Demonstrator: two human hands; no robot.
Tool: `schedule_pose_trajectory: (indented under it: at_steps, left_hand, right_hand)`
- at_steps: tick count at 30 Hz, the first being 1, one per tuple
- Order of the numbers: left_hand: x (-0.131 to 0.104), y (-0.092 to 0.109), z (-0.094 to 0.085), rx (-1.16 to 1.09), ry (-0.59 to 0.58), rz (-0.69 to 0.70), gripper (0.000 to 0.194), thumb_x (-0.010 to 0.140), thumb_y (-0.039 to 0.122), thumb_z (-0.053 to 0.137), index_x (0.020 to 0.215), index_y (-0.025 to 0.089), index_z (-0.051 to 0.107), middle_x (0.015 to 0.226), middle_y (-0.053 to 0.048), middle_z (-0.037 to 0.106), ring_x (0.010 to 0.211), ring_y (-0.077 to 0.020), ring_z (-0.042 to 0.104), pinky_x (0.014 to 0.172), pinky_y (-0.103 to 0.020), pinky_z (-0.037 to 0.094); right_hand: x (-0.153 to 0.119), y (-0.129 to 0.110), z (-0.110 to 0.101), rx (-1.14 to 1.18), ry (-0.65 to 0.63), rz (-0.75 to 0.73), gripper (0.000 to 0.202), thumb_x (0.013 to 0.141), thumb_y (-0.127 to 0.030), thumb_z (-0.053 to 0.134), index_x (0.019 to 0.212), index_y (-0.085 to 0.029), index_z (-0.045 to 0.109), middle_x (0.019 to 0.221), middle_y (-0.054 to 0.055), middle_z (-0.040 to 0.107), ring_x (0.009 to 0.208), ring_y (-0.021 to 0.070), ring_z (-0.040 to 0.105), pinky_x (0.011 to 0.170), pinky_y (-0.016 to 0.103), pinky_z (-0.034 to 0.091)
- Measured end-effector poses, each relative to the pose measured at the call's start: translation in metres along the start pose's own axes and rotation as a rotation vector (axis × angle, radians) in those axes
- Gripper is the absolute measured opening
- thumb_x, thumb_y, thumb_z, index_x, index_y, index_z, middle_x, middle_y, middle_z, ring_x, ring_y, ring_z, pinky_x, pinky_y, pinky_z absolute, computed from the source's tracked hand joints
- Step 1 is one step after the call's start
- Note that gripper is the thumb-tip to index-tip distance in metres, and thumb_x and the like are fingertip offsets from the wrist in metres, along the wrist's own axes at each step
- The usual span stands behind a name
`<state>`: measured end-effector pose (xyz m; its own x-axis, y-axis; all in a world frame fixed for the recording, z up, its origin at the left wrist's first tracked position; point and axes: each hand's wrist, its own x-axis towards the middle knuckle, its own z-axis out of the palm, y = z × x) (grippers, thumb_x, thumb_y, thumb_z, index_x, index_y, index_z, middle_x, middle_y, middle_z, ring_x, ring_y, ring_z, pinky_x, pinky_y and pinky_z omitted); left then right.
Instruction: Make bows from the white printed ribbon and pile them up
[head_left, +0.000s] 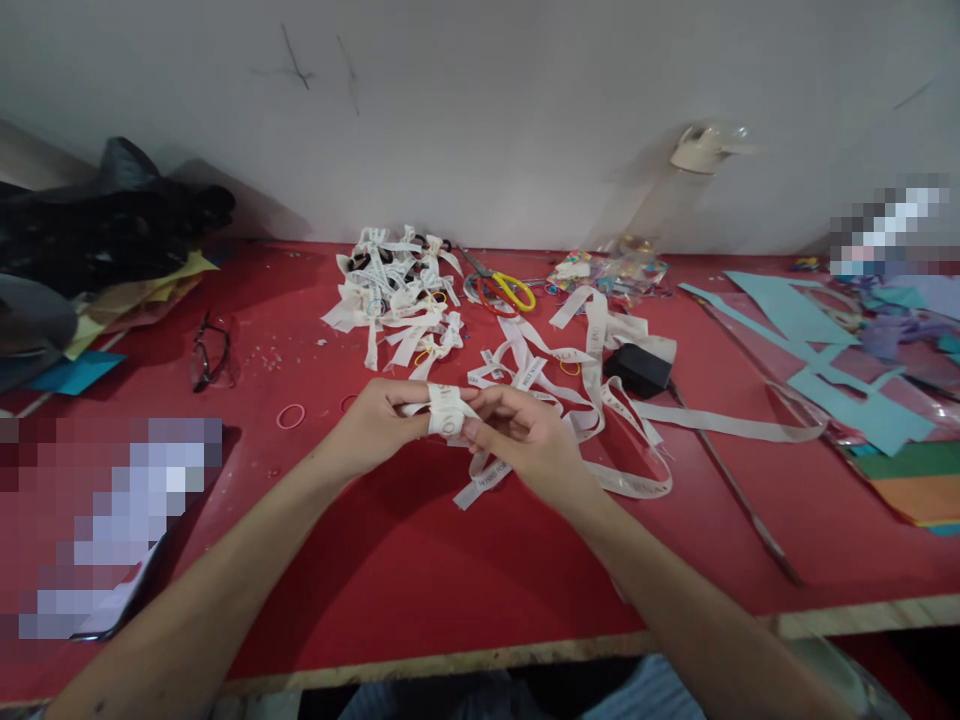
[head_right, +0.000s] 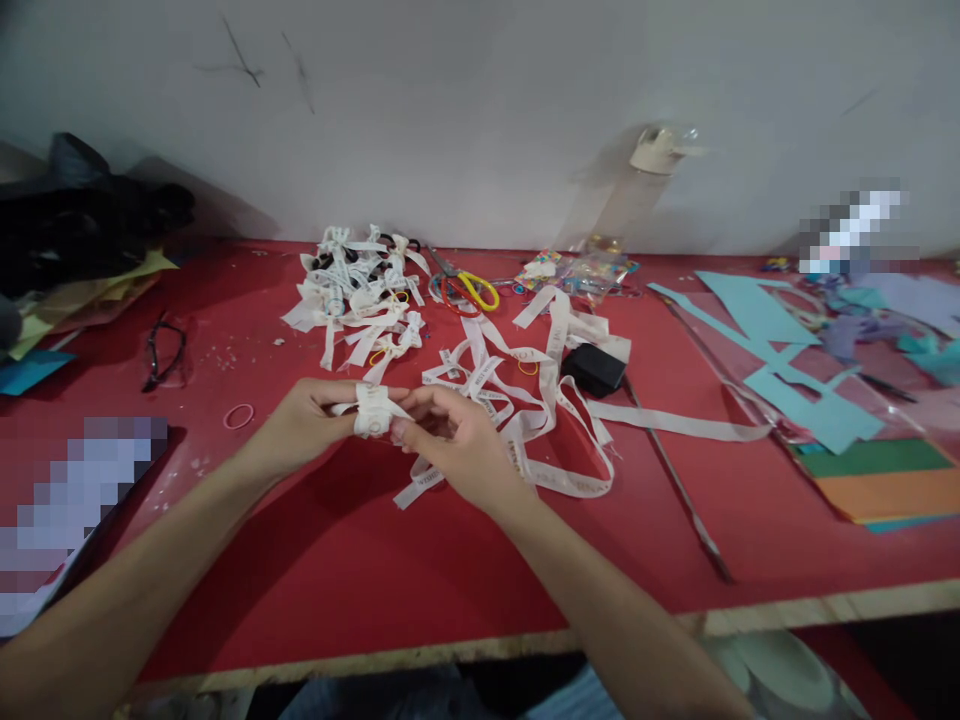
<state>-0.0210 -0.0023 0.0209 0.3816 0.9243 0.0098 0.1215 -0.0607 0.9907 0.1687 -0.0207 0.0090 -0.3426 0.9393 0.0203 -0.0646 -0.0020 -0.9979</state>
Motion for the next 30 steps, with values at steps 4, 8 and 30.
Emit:
schedule_pose_trajectory:
  at_steps: [4, 8, 30]
  left_hand:
    - [-0.001, 0.000, 0.001, -0.008, -0.006, 0.009, 0.011, 0.073, 0.021, 0.072, 0.081, 0.018, 0.079, 0.076, -0.003, 0.075, 0.067, -0.0137, 0.064, 0.067, -0.022, 0.051]
    - [-0.001, 0.002, 0.001, -0.003, 0.018, 0.011, 0.007, 0.072, 0.021, 0.073, 0.072, 0.016, 0.078, 0.062, 0.000, 0.068, 0.059, -0.0112, 0.057, 0.059, -0.019, 0.045]
    - [-0.011, -0.006, 0.021, -0.198, 0.136, 0.489, 0.019, 0.073, 0.035, 0.076, 0.091, 0.028, 0.078, 0.088, -0.005, 0.063, 0.082, -0.0153, 0.059, 0.071, -0.027, 0.050]
  right_hand:
    - [0.000, 0.001, -0.001, 0.069, -0.012, 0.040, 0.024, 0.084, -0.041, 0.064, 0.081, -0.018, 0.063, 0.067, 0.000, 0.064, 0.055, 0.0098, 0.061, 0.048, 0.020, 0.052]
    - [0.000, 0.002, 0.000, 0.108, 0.000, 0.040, 0.027, 0.086, -0.045, 0.060, 0.079, -0.018, 0.061, 0.065, -0.001, 0.063, 0.052, 0.0098, 0.060, 0.045, 0.020, 0.053]
    - [-0.029, -0.007, 0.020, -0.256, 0.157, -0.385, 0.029, 0.096, -0.029, 0.046, 0.069, -0.021, 0.052, 0.054, -0.004, 0.055, 0.048, 0.0089, 0.050, 0.051, 0.022, 0.041]
